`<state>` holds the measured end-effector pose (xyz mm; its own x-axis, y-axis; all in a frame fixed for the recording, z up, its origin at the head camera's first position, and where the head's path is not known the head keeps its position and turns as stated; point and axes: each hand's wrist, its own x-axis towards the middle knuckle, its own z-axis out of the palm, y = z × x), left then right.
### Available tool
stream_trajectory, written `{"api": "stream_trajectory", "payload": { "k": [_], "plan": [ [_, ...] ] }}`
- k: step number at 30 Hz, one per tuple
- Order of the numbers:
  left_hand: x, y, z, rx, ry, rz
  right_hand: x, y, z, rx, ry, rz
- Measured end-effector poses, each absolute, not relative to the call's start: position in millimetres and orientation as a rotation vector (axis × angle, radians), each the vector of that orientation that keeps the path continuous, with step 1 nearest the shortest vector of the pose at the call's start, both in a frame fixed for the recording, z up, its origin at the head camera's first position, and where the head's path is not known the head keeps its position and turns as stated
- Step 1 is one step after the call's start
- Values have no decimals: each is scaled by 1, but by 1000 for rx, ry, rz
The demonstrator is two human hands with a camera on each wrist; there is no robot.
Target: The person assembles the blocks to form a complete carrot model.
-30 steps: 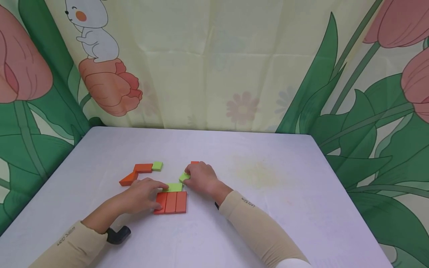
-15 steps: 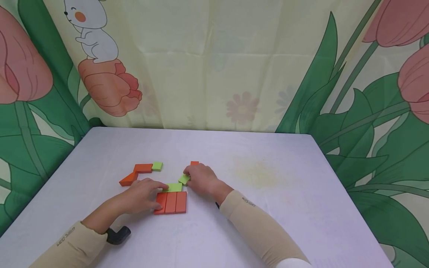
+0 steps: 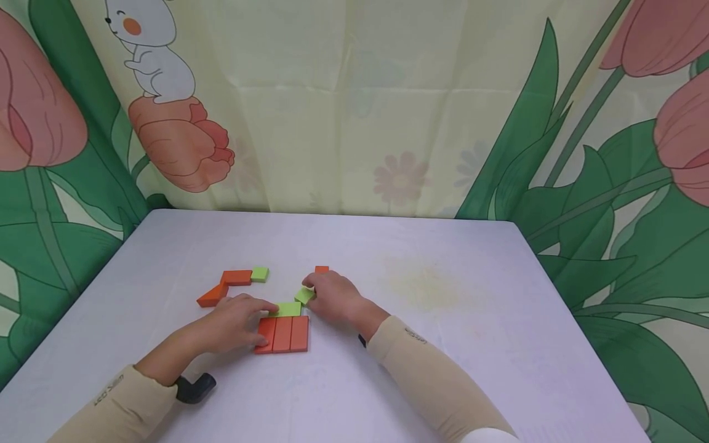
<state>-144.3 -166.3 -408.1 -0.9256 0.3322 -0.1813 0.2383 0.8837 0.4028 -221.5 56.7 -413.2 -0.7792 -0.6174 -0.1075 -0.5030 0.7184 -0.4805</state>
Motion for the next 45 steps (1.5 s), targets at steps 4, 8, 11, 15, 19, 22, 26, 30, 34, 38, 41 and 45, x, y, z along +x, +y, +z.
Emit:
{"api": "stream_trajectory", "payload": {
  "k": [4,8,11,15,19,22,26,30,34,38,41,45],
  "plan": [
    [-145,-167,-408,436,2808,549,-217,56,-411,-855,2602,-681],
    [-146,-167,-408,449,2809,552,-212,55,-412,-856,2575,-663],
    [-147,-167,-409,459,2812,551,-209,54,-414,-868,2575,-648],
    [-147,-167,-410,459,2816,543,-207,52,-415,-859,2586,-627],
    [-147,-167,-411,453,2819,533,-205,51,-414,-842,2594,-609],
    [-148,-167,-410,457,2814,527,-203,50,-413,-836,2601,-598],
    [-152,-171,-407,472,2792,562,-201,50,-411,-827,2607,-579],
    [-166,-182,-404,472,2824,620,-201,49,-412,-825,2605,-567],
    [-190,-195,-398,406,2864,636,-202,49,-413,-820,2612,-553],
    [-213,-206,-394,282,2849,646,-202,49,-412,-815,2613,-555],
    [-226,-210,-393,228,2831,628,-202,49,-412,-809,2605,-569],
    [-237,-208,-395,197,2805,599,-202,49,-411,-807,2605,-579]
  ]
}}
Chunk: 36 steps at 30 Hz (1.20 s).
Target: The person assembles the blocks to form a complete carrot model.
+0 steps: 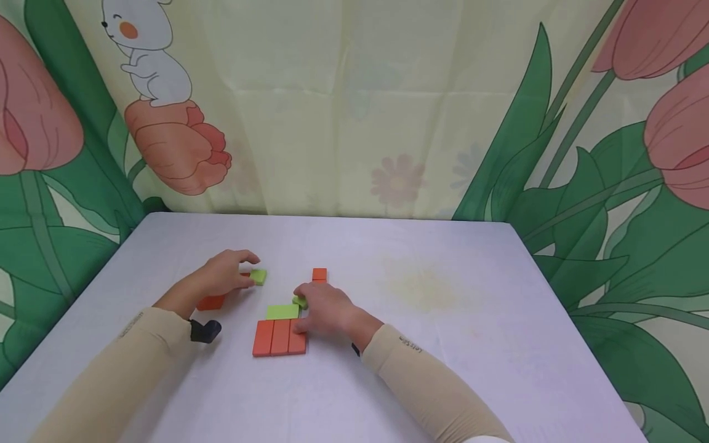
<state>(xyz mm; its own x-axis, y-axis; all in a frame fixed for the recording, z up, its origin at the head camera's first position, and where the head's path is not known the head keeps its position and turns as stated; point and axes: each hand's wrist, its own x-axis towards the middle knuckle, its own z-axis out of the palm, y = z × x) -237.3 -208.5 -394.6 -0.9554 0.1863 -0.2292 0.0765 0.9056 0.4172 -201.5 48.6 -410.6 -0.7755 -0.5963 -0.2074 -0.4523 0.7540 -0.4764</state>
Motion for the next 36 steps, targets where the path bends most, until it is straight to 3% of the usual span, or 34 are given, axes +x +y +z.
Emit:
{"api": "stream_trajectory", "payload": {
  "k": [8,27,36],
  "plan": [
    [-248,-204,-398,159,2783,591,-201,47,-408,-826,2611,-559],
    [-235,-188,-404,199,2658,806,-202,48,-406,-790,2593,-579],
    [-230,-188,-410,214,2851,632,-201,48,-408,-775,2589,-576]
  ]
}}
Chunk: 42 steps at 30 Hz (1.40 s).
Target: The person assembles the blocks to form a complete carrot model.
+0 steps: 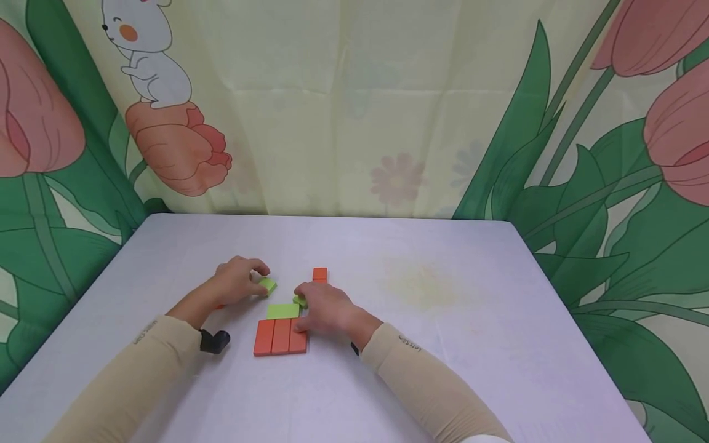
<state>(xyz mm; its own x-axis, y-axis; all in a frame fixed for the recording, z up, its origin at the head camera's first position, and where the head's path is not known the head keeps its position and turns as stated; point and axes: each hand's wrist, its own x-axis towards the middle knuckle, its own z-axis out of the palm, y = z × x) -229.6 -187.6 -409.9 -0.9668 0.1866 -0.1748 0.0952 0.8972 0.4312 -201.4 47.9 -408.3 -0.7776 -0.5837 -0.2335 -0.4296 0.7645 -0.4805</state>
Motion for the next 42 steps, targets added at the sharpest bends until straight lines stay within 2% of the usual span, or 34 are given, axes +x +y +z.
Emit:
{"api": "stream_trajectory", "payload": {
  "k": [42],
  "plan": [
    [-202,-179,-412,200,2798,624,-199,47,-405,-787,2592,-590]
  ]
}}
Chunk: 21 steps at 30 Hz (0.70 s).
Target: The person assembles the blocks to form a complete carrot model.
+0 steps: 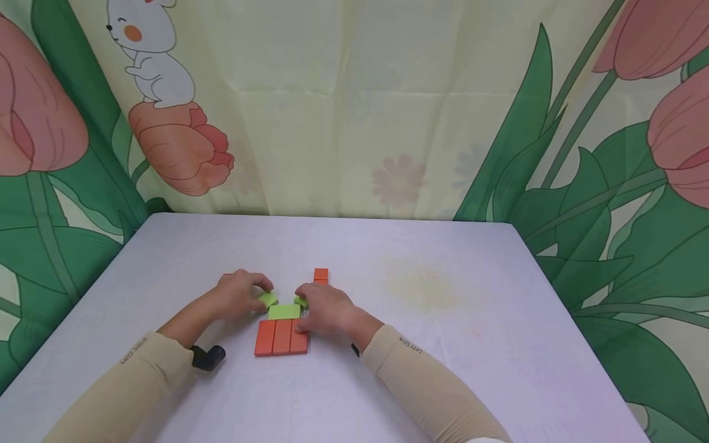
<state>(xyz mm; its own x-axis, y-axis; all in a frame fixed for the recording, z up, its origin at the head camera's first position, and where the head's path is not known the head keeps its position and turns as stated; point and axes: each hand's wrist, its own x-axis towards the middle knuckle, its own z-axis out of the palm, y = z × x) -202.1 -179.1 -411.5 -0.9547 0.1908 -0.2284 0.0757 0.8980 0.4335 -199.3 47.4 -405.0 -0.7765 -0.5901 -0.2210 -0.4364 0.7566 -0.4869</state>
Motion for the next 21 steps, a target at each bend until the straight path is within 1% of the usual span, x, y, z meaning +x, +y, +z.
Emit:
{"api": "stream_trajectory", "payload": {
  "k": [14,21],
  "plan": [
    [-200,-180,-409,227,2795,619,-199,47,-406,-777,2595,-589],
    [-190,-182,-402,328,2845,635,-198,48,-404,-778,2591,-592]
  ]
}}
